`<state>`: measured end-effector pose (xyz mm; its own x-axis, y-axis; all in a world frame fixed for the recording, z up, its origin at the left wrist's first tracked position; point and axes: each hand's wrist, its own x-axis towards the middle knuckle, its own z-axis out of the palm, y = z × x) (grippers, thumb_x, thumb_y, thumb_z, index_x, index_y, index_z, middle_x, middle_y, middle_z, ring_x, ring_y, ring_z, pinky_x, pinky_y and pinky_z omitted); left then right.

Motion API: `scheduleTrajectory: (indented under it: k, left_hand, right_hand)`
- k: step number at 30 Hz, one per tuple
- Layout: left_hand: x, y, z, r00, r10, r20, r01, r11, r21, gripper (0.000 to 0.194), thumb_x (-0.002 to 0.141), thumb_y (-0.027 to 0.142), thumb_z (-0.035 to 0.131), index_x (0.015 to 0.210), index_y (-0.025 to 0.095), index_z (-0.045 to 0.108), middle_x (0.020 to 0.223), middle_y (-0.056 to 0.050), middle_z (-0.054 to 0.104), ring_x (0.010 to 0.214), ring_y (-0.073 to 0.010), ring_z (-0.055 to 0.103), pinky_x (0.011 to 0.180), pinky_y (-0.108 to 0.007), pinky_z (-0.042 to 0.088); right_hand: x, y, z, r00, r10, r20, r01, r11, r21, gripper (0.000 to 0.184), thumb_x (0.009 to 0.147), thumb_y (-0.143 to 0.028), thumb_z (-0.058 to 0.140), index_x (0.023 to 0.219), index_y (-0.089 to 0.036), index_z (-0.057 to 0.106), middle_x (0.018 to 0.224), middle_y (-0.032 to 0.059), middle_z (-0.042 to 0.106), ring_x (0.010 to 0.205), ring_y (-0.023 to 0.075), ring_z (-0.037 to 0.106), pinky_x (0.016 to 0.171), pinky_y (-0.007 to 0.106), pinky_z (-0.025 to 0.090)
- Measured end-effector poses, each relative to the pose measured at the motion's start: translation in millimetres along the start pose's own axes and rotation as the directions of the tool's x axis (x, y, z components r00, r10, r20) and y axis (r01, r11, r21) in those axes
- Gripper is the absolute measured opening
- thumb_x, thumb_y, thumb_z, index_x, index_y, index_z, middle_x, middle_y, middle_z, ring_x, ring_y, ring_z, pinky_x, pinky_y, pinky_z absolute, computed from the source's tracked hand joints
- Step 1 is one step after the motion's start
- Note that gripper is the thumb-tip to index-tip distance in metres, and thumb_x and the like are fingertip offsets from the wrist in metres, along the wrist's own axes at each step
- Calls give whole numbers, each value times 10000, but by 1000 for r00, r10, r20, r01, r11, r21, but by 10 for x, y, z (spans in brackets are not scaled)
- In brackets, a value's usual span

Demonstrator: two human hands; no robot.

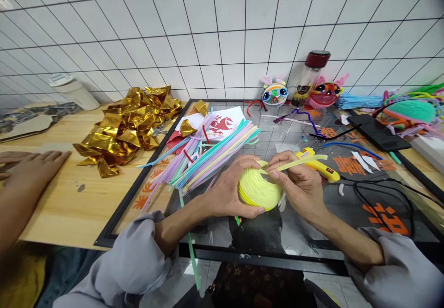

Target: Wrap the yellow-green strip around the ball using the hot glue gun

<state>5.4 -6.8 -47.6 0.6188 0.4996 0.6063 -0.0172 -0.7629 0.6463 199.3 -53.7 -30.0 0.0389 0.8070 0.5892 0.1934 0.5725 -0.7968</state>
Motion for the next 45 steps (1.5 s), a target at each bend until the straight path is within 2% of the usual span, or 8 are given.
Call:
scheduleTrajectory:
  k: [4, 8, 16, 22, 26, 33, 40, 45]
  left_hand:
    - [9, 1, -23, 1000, 7, 5, -7, 1000, 21, 781, 641, 332, 895, 1293, 277, 468, 1335, -119, 577, 1284, -322, 583, 1100, -522, 482]
    - [8, 12, -34, 1000, -5, 4, 5, 1000, 11, 746, 645, 340, 896, 1271, 271, 496, 1344, -120, 594, 1291, -317, 586, 1110, -510, 477]
    - [-18, -19, -56, 983, -177, -42, 175, 983, -58, 744, 656, 372, 883, 1251, 251, 452, 1345, -128, 557, 1267, -306, 590, 1096, -509, 476]
    - [-29, -37, -52, 975, -207, -77, 204, 978, -53, 755, 637, 361, 886, 1247, 246, 455, 1354, -127, 556, 1276, -310, 581, 1108, -508, 459]
    - [-30, -31, -59, 975, -213, -63, 210, 977, -43, 756, 634, 369, 884, 1250, 249, 462, 1374, -136, 547, 1294, -327, 571, 1118, -526, 443]
    - [-33, -41, -57, 977, -207, -53, 205, 978, -49, 764, 635, 377, 883, 1255, 261, 452, 1375, -130, 533, 1301, -333, 564, 1126, -532, 436]
    - [-41, -52, -60, 979, -198, -47, 195, 979, -61, 759, 646, 340, 879, 1265, 247, 450, 1388, -135, 521, 1320, -323, 551, 1143, -531, 432]
    - [-43, -33, -70, 978, -206, -31, 203, 976, -72, 761, 641, 330, 878, 1257, 260, 439, 1387, -128, 521, 1310, -319, 558, 1131, -527, 450]
  right_hand:
    - [-5, 3, 10, 1000, 27, -13, -28, 999, -31, 129, 916, -331, 707, 842, -241, 761, 861, 29, 695, 845, 185, 648, 757, 343, 531]
    - [3, 3, 11, 999, 34, -33, -36, 998, -56, 151, 907, -336, 720, 797, -237, 750, 861, 24, 693, 812, 171, 639, 725, 324, 520]
    - [10, -41, -66, 998, -67, -22, 61, 979, -195, 253, 982, -368, 627, 807, -248, 764, 809, 29, 720, 795, 176, 653, 681, 316, 518]
    - [-24, -27, -76, 990, -137, 19, 137, 960, -245, 120, 956, -226, 638, 926, -250, 751, 869, 33, 721, 829, 182, 667, 734, 331, 537]
    - [-59, -19, -64, 971, -216, 98, 236, 927, -290, 188, 918, -143, 646, 1020, -261, 750, 926, 45, 717, 880, 192, 669, 757, 339, 548]
    - [-69, -35, -57, 940, -309, 145, 341, 881, -327, 272, 888, -80, 622, 1069, -243, 744, 947, 60, 706, 866, 193, 670, 725, 342, 549]
    - [-74, -3, -53, 962, -259, 88, 273, 884, -380, 240, 917, -133, 613, 1070, -249, 756, 912, 47, 690, 852, 192, 667, 708, 340, 543]
    - [-27, -1, -96, 970, -240, 34, 229, 862, -453, 156, 934, -162, 615, 968, -253, 737, 877, 40, 713, 829, 199, 669, 716, 351, 547]
